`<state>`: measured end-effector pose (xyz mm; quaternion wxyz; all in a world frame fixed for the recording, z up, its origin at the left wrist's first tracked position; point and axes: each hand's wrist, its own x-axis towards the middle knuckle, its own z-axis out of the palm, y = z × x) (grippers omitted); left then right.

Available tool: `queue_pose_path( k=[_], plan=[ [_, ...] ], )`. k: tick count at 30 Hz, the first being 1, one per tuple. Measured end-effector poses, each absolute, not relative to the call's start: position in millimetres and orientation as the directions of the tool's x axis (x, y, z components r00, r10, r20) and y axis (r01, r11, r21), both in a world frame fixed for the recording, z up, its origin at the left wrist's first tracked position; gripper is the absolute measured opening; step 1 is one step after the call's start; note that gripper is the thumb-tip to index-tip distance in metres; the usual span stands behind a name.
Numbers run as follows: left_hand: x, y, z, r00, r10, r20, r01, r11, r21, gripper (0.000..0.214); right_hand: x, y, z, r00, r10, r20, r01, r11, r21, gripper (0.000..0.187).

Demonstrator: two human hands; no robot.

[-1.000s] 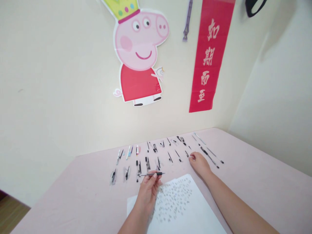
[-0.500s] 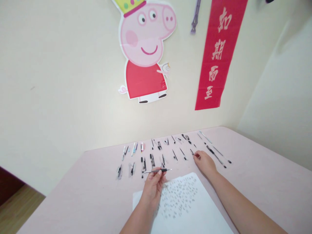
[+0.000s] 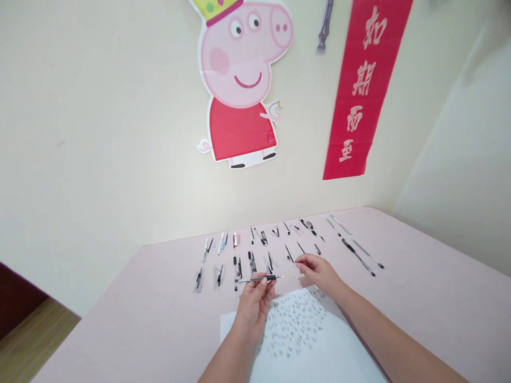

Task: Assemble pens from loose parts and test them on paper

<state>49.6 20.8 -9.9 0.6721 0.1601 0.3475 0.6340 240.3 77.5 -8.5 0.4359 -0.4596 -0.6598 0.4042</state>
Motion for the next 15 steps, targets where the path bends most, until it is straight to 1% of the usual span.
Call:
queue_pose_path(
  k=[3,5,7,12,15],
  plan=[
    [49,21,-10,-0.045,0.964,-0.263,-0.742,0.144,0.655,0.015,231,71,-6,-0.237,0.969,0.071,0.113,0.101,-0.988,0.031],
    [49,21,-11,-0.046,0.963,-0.264,-0.742,0.144,0.655,0.015,227,67,-5,-0.272,0.962,0.04,0.074,0.062,-0.995,0.033],
    [49,21,-11,-0.05,0.962,-0.268,-0.74,0.145,0.657,0.015,225,64,-2,-0.3,0.952,0.059,0.082,0.087,-0.993,0.03],
    [50,21,-10,-0.054,0.958,-0.283,-0.732,0.155,0.664,0.013,222,61,3,-0.323,0.934,0.15,0.17,0.213,-0.962,0.019],
    [50,20,-10,-0.053,0.956,-0.288,-0.725,0.161,0.669,0.012,221,61,1,-0.323,0.93,0.173,0.192,0.243,-0.951,0.014]
  ],
)
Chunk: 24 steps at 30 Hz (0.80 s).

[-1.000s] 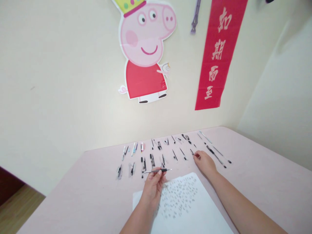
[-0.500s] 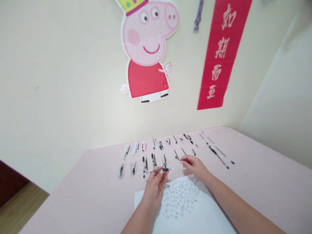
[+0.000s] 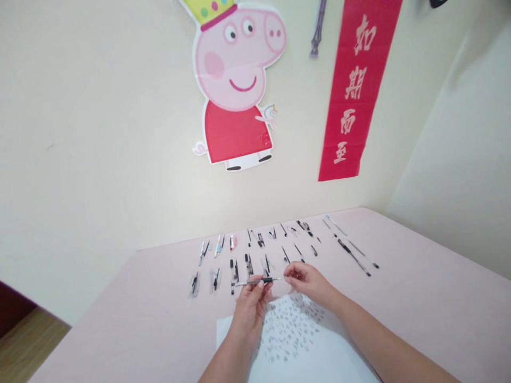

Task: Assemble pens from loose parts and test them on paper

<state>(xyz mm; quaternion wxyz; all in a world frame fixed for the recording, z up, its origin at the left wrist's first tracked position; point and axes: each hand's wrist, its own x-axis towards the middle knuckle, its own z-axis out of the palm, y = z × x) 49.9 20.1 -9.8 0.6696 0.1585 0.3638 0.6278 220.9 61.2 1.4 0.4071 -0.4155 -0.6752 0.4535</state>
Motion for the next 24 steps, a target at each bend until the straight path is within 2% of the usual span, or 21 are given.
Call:
queue_pose_path(
  k=[6,15,24],
  plan=[
    [50,21,-12,-0.047,0.962,-0.269,-0.72,0.154,0.677,0.012,218,61,-4,-0.347,0.923,0.167,0.193,0.244,-0.95,0.009],
    [50,20,-12,-0.011,0.971,-0.241,-0.709,0.162,0.686,0.014,211,56,-1,-0.321,0.936,0.141,0.177,0.205,-0.963,0.013],
    [50,18,-11,0.003,0.975,-0.224,-0.704,0.161,0.691,0.022,208,54,1,-0.308,0.935,0.176,0.25,0.258,-0.933,0.009]
  ],
)
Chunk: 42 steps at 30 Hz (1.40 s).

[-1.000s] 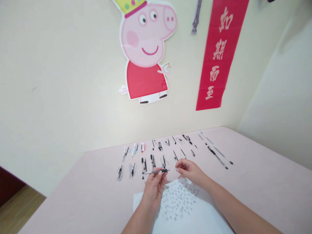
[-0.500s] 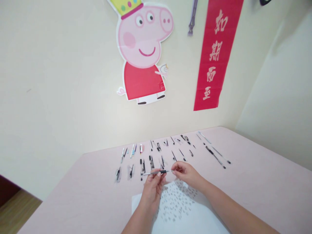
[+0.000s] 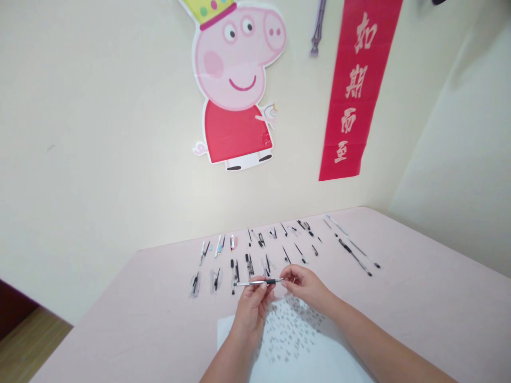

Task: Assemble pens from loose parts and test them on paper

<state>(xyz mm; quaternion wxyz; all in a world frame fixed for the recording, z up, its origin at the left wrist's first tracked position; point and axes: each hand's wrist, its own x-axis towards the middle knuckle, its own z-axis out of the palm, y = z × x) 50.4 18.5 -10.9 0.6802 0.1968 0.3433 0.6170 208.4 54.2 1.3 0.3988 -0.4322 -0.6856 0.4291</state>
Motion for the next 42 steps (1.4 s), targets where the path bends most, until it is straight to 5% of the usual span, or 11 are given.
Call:
queue_pose_path(
  k=[42],
  plan=[
    [50.3,18.2,-10.7,0.013,0.98,-0.2,-0.678,0.156,0.718,0.025,206.0,48.8,5.1,-0.282,0.92,0.271,0.384,0.367,-0.847,0.009]
  ],
)
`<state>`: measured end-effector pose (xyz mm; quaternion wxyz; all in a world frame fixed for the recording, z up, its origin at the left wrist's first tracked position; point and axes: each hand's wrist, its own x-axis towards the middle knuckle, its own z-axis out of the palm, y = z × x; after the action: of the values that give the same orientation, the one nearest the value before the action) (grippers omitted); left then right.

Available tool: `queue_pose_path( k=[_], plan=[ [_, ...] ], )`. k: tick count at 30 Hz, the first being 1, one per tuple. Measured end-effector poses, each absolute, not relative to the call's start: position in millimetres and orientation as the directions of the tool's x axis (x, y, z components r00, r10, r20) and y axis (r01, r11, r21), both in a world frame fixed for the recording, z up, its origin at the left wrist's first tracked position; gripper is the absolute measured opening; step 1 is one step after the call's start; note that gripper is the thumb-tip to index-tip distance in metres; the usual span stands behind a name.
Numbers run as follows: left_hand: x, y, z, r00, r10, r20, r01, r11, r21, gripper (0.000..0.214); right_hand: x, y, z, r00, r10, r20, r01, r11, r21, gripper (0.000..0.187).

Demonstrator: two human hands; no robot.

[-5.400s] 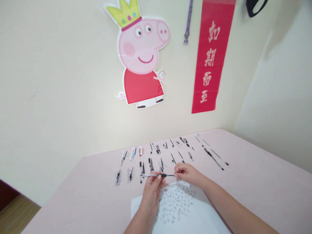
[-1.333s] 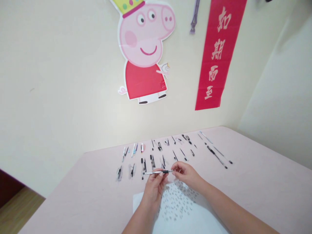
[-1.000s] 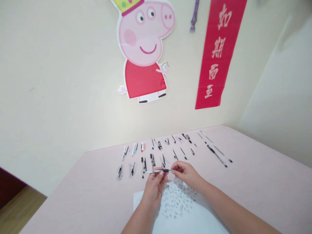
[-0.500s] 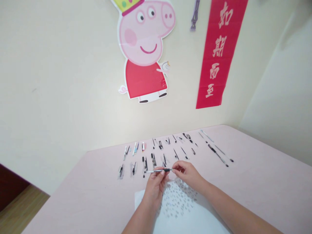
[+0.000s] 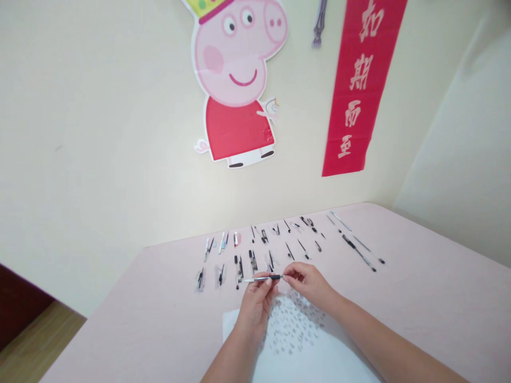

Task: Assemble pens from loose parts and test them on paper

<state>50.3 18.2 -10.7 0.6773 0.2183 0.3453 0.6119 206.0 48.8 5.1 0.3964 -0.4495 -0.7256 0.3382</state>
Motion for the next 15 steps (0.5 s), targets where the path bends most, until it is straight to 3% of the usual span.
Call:
queue_pose_path(
  k=[8,15],
  plan=[
    [50.8,17.1,-9.7,0.001,0.981,-0.192,-0.673,0.143,0.726,0.021,207.3,48.6,6.5,-0.302,0.908,0.289,0.423,0.4,-0.813,0.008],
    [51.3,17.5,-10.4,-0.012,0.983,-0.186,-0.67,0.13,0.73,0.021,208.7,43.9,12.6,-0.369,0.831,0.417,0.539,0.557,-0.632,0.013]
  ],
)
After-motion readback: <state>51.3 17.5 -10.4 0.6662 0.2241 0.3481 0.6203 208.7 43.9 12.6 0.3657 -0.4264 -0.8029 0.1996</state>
